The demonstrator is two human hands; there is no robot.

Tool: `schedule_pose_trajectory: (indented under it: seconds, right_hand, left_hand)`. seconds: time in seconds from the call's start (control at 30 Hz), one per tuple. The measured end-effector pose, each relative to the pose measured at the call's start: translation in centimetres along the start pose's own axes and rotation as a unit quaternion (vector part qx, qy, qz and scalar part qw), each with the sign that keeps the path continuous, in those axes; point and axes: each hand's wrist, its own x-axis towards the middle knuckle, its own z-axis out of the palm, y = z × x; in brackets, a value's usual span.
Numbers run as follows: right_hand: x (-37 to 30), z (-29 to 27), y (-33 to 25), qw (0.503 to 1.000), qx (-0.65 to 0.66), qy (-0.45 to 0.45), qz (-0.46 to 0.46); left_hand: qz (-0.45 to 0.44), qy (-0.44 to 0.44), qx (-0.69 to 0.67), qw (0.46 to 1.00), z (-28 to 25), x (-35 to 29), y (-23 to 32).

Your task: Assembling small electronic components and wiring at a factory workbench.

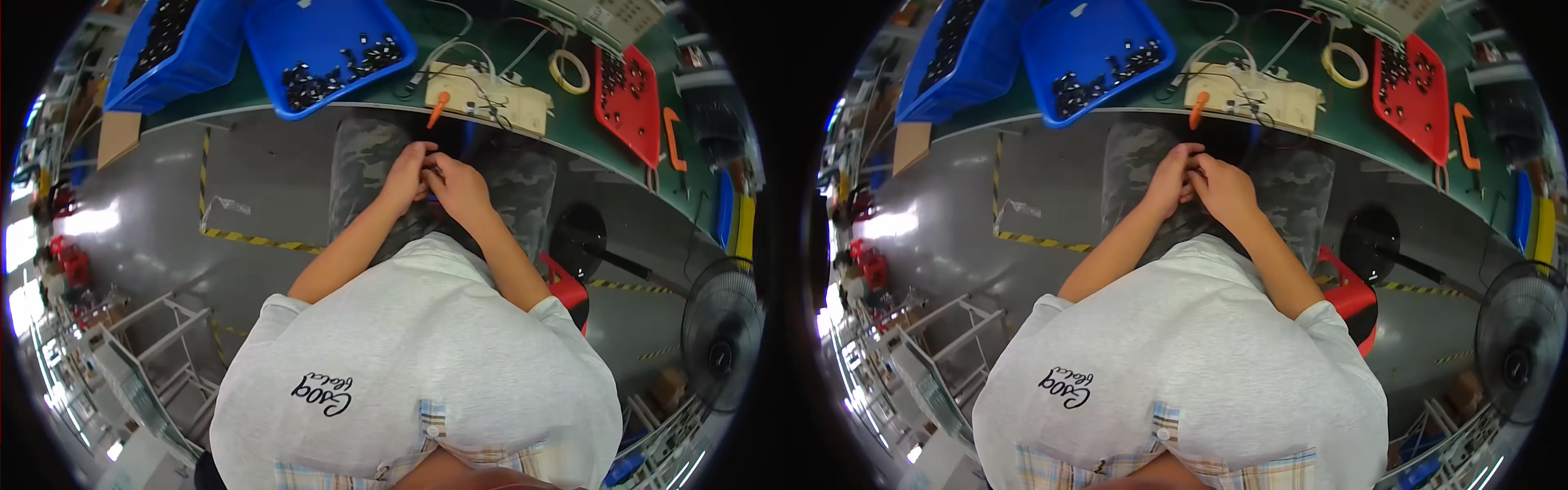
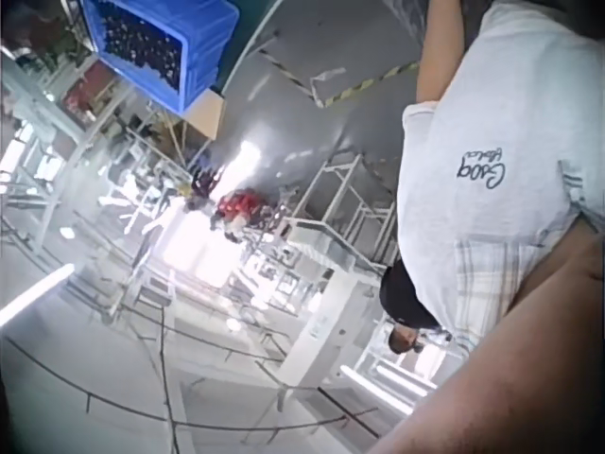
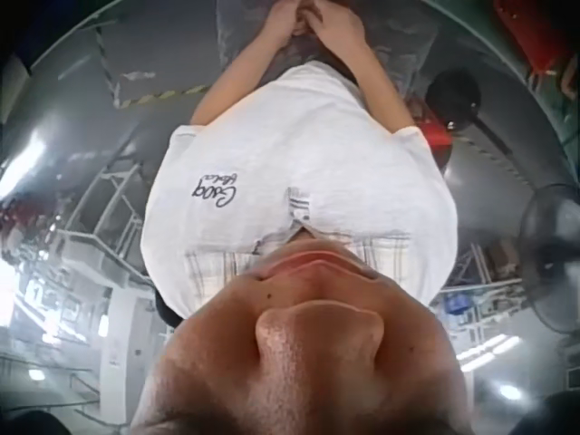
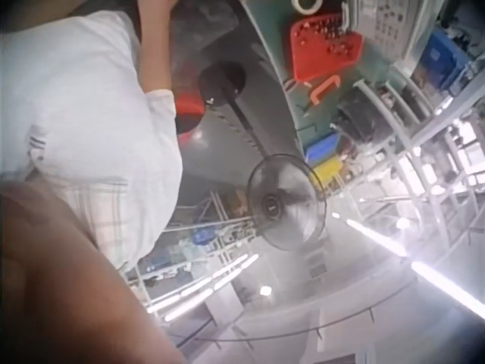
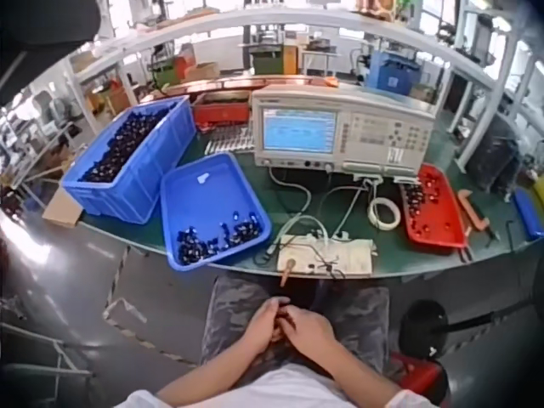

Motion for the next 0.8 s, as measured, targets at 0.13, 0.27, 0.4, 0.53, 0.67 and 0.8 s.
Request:
schedule_pose_trajectory:
  seconds: [0.13, 0.27, 0.4, 0.53, 0.67, 0.8]
  right_hand:
    - [-0.2, -0.3, 0.5, 0.985, 0.149, 0.056, 0.058]
    - [-0.7, -0.2, 1.6, 0.977, 0.192, 0.043, 0.082]
    - [-0.9, 0.0, 2.7, 0.959, 0.278, 0.037, 0.042]
    - [-0.6, -1.2, 2.0, 0.88, 0.453, -0.042, 0.137]
    - [-0.5, -3.3, 1.0, 0.867, 0.462, -0.099, 0.161]
    - [-0.6, -4.4, 1.0, 0.865, 0.443, -0.147, 0.185]
  left_hand:
    - [-0.043, -0.06, 0.009, 0.997, -0.8, 0.9, -0.2]
    - [-0.082, -0.109, -0.017, 0.991, -0.8, 0.6, -0.3]
    - [-0.073, -0.108, -0.055, 0.99, -0.6, 0.2, 0.1]
    - [-0.055, -0.134, -0.036, 0.989, -1.1, 0.2, 0.0]
    - [-0.047, -0.14, -0.042, 0.988, -1.2, 0.4, 0.0]
    - [-0.051, -0.125, -0.024, 0.991, -1.2, 0.5, -0.3]
